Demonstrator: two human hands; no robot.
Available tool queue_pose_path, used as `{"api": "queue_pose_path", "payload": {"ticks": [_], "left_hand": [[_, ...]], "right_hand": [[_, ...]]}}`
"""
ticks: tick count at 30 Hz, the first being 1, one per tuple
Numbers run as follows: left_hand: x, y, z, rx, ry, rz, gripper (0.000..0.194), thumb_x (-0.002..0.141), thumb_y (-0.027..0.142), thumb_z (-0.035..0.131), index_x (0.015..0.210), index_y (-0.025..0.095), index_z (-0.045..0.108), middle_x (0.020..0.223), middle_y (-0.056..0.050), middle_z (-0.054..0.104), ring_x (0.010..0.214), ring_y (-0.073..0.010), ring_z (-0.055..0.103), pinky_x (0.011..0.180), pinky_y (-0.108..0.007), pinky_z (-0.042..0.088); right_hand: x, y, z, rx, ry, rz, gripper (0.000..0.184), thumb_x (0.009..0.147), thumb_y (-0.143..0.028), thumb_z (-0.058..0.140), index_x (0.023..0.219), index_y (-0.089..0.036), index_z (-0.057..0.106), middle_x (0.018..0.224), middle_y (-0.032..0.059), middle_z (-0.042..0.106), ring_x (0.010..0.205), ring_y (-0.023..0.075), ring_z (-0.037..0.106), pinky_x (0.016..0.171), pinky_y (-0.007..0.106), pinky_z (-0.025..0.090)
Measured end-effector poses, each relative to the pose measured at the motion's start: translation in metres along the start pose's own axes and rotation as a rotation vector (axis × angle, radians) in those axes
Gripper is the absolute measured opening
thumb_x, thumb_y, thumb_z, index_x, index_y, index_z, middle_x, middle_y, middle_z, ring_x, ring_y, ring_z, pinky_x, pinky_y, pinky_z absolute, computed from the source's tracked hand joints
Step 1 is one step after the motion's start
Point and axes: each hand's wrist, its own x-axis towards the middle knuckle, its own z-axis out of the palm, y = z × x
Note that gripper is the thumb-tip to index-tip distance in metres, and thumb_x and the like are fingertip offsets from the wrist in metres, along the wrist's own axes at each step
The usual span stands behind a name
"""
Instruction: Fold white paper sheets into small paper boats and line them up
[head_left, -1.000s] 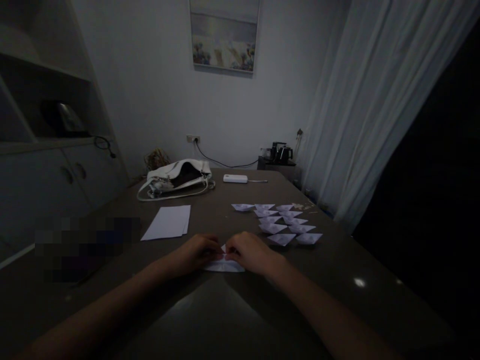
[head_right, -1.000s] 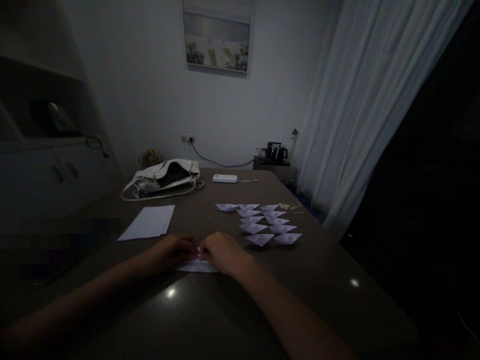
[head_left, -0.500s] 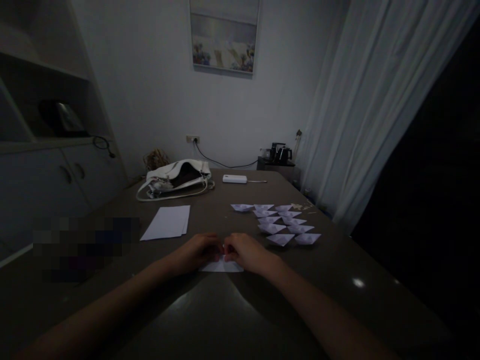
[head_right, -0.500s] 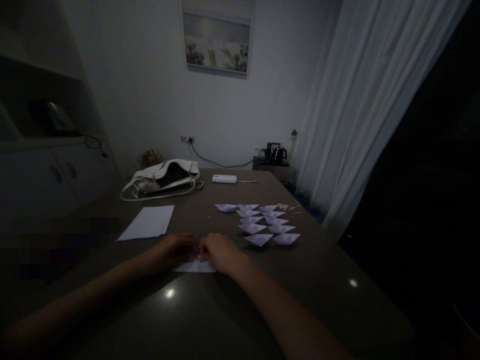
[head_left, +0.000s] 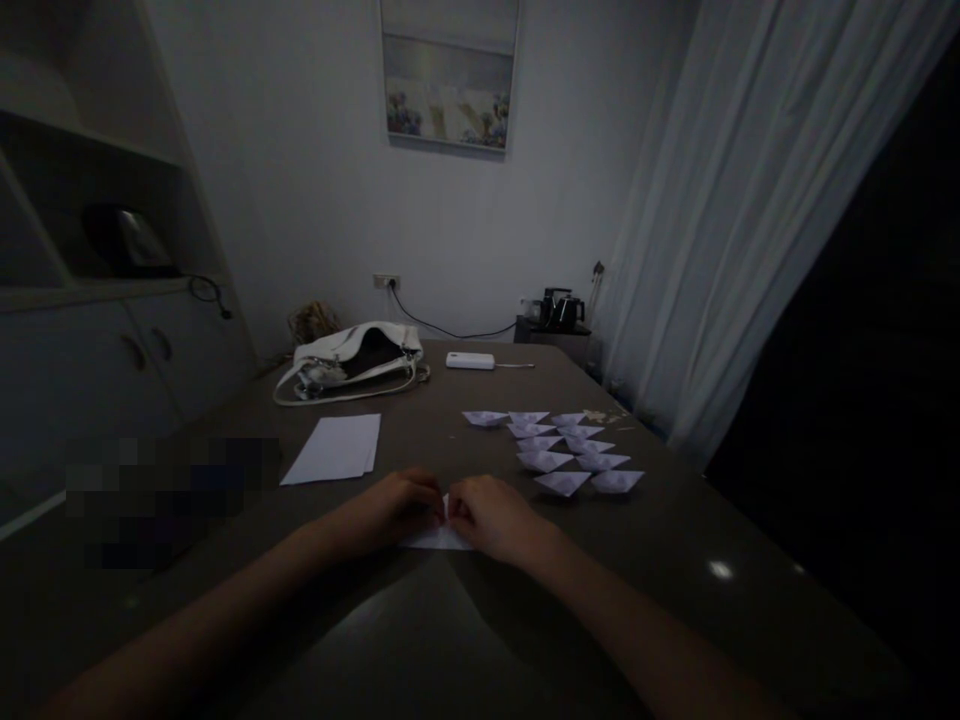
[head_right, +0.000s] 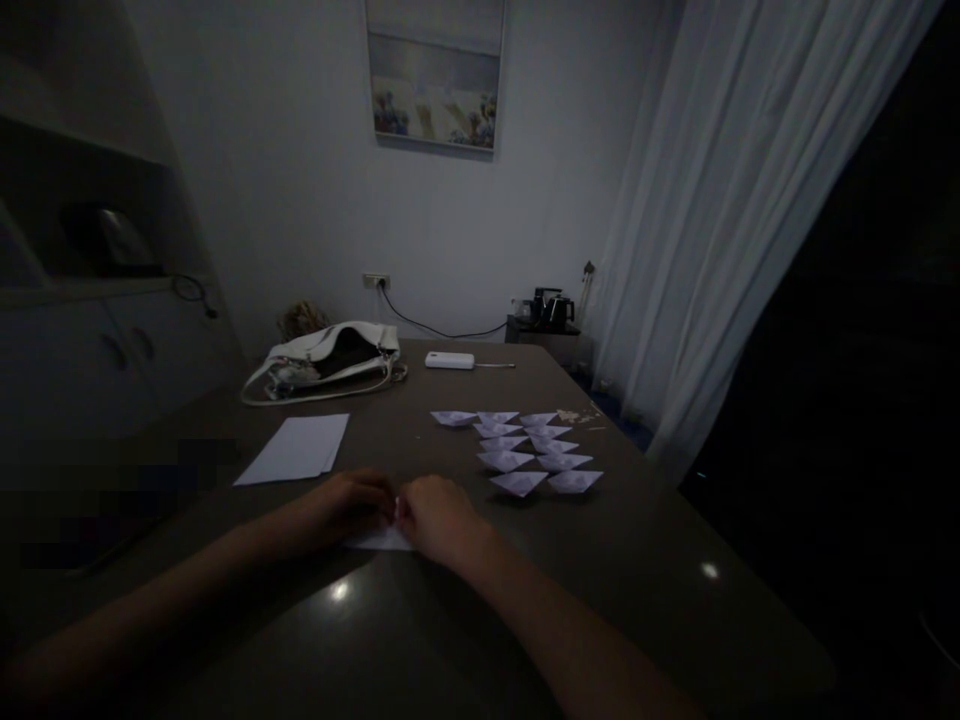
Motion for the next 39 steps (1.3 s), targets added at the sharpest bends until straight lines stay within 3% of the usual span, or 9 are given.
{"api": "queue_pose_path", "payload": {"ticks": [3,9,16,22,29,39], "left_hand": [[0.001,-0.003,0.0,-0.033,0.0,0.005,0.014,0.085,0.016,0.055,0.089,0.018,0.068,0.095,-0.006,0.063,0.089,-0.0177,0.06,0.078,-0.025,0.044],[0.003,-0.008,0.002,-0.075,-0.003,0.001,0.013,0.087,0.021,0.055,0.088,0.018,0.068,0.096,-0.005,0.063,0.087,-0.0169,0.06,0.076,-0.023,0.043],[0.005,-0.002,0.001,-0.099,0.0,-0.047,0.013,0.082,0.03,0.062,0.084,0.018,0.068,0.095,-0.005,0.062,0.086,-0.0183,0.059,0.074,-0.024,0.042],[0.008,0.0,0.002,-0.054,0.004,-0.081,0.008,0.081,0.02,0.059,0.081,0.017,0.067,0.092,-0.005,0.059,0.088,-0.0194,0.056,0.075,-0.025,0.04],[0.002,-0.011,-0.006,0.053,-0.025,-0.193,0.019,0.076,0.035,0.065,0.077,0.016,0.062,0.088,-0.004,0.054,0.085,-0.0204,0.051,0.071,-0.026,0.04],[-0.008,-0.012,-0.022,0.069,-0.117,-0.356,0.025,0.072,0.041,0.066,0.071,0.017,0.057,0.083,-0.001,0.054,0.079,-0.0187,0.05,0.065,-0.025,0.038]], "right_hand": [[0.001,0.003,0.005,0.078,0.027,0.018,0.017,0.076,-0.03,0.068,0.083,-0.015,0.065,0.078,0.0042,0.066,0.066,0.0127,0.057,0.053,0.02,0.031],[0.007,0.006,0.005,0.225,-0.018,0.086,0.014,0.074,-0.023,0.071,0.081,-0.013,0.066,0.074,0.0028,0.065,0.063,0.0099,0.056,0.053,0.018,0.032],[0.009,0.008,0.003,0.247,-0.033,0.069,0.012,0.071,-0.019,0.071,0.08,-0.013,0.066,0.074,0.0025,0.066,0.064,0.0102,0.058,0.054,0.018,0.035],[0.009,0.016,-0.001,0.155,-0.088,0.084,0.016,0.067,-0.02,0.074,0.08,-0.016,0.066,0.074,0.0003,0.066,0.064,0.0102,0.058,0.053,0.018,0.034],[0.006,0.026,-0.014,0.071,-0.197,0.168,0.019,0.066,-0.027,0.076,0.08,-0.018,0.067,0.077,0.0,0.067,0.065,0.01,0.059,0.051,0.018,0.034],[0.001,0.033,-0.027,0.028,-0.29,0.233,0.015,0.066,-0.022,0.074,0.079,-0.016,0.069,0.077,0.002,0.07,0.063,0.0112,0.061,0.046,0.017,0.032]]}}
